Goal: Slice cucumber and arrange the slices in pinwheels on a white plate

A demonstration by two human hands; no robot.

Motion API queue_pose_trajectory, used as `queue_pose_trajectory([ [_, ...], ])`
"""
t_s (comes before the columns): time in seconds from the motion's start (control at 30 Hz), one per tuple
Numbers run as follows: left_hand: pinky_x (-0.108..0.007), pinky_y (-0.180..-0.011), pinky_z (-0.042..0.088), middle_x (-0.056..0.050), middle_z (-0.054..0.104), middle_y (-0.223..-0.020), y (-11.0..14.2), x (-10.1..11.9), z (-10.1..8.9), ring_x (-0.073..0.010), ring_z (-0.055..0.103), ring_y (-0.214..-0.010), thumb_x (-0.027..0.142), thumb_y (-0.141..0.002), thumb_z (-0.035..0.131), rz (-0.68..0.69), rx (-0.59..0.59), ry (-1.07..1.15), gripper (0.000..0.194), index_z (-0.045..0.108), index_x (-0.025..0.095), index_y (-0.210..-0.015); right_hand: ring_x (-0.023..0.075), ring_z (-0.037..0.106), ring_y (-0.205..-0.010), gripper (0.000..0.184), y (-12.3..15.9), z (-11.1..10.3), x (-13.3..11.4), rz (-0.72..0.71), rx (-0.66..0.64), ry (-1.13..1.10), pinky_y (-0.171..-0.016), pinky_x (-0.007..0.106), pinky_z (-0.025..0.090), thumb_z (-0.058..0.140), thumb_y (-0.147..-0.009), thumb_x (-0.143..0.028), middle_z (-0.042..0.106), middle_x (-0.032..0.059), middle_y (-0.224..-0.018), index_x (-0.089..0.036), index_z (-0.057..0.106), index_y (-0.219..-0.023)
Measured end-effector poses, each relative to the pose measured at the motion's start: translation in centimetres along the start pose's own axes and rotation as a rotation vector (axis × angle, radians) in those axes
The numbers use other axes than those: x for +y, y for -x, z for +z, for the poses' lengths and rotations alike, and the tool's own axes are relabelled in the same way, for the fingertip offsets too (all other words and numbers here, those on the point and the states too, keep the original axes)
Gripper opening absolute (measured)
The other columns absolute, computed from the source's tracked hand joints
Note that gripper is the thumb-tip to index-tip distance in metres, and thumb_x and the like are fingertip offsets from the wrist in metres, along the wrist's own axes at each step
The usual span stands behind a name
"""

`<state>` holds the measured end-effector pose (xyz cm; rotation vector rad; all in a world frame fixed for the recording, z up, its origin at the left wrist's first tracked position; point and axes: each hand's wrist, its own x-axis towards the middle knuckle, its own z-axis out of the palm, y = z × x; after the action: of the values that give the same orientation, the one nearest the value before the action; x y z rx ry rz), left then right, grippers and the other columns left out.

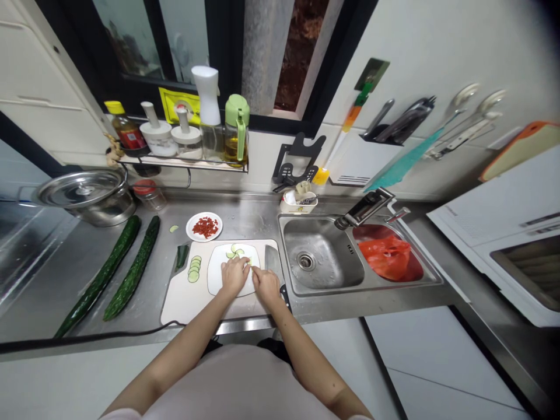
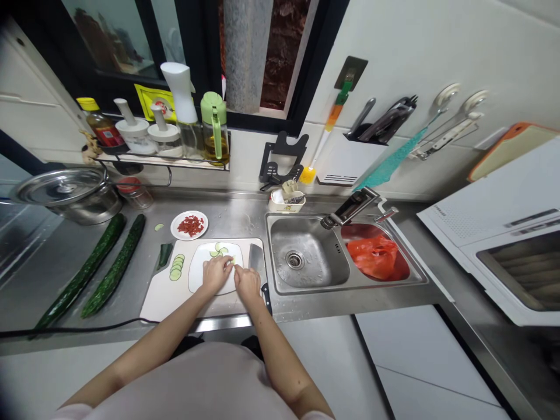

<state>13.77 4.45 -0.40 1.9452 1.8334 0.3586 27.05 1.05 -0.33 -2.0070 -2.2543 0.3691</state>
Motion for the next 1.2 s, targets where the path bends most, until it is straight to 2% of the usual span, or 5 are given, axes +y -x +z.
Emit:
queue_pose_trajectory([
  [0.43,-0.038,-0.086,0.032,-0.008,0.068,-0.099,0.0,0.1,0.0,-0.0252,0.057,-0.099,0.034,-0.091,0.047,-0.004,0.002,-0.003,0.029,0.067,0.026,-0.109,0.0179,0.063,-0.084,0.034,0.2,-0.6,-0.4,0.008,-0.010,0.011,-0.076,0.025,0.038,0.041,-0.095,-0.026,0.073,0.0067,-0.090,-0.026,0.066,-0.118],
  [0.77,-0.036,-0.085,0.034,-0.005,0.069,-0.092,0.5,0.0,-0.8,-0.0234,0.059,-0.097,0.033,-0.089,0.049,-0.054,0.055,0.136,0.026,0.068,0.025,-0.104,0.0179,0.063,-0.089,0.035,1.2,-0.8,0.0,0.036,0.040,-0.039,-0.082,0.024,0.038,0.041,-0.095,-0.028,0.074,0.0062,-0.096,-0.024,0.065,-0.120],
  [1.03,-0.035,-0.084,0.035,-0.003,0.069,-0.088,2.9,-1.9,-2.6,-0.0218,0.060,-0.092,0.035,-0.087,0.049,-0.124,0.129,0.221,0.028,0.069,0.026,-0.104,0.0184,0.063,-0.091,0.036,1.2,-0.6,-0.6,0.037,0.016,-0.048,-0.080,0.025,0.039,0.044,-0.094,-0.026,0.074,0.0060,-0.098,-0.026,0.064,-0.124],
  [1.2,-0.032,-0.083,0.038,-0.002,0.069,-0.085,4.3,-4.9,-4.1,-0.0195,0.061,-0.084,0.038,-0.085,0.051,-0.204,0.222,0.284,0.029,0.069,0.024,-0.101,0.0182,0.064,-0.090,0.034,1.6,-0.8,-0.5,0.061,0.056,-0.081,-0.079,0.024,0.039,0.044,-0.094,-0.027,0.074,0.0059,-0.098,-0.025,0.067,-0.118],
])
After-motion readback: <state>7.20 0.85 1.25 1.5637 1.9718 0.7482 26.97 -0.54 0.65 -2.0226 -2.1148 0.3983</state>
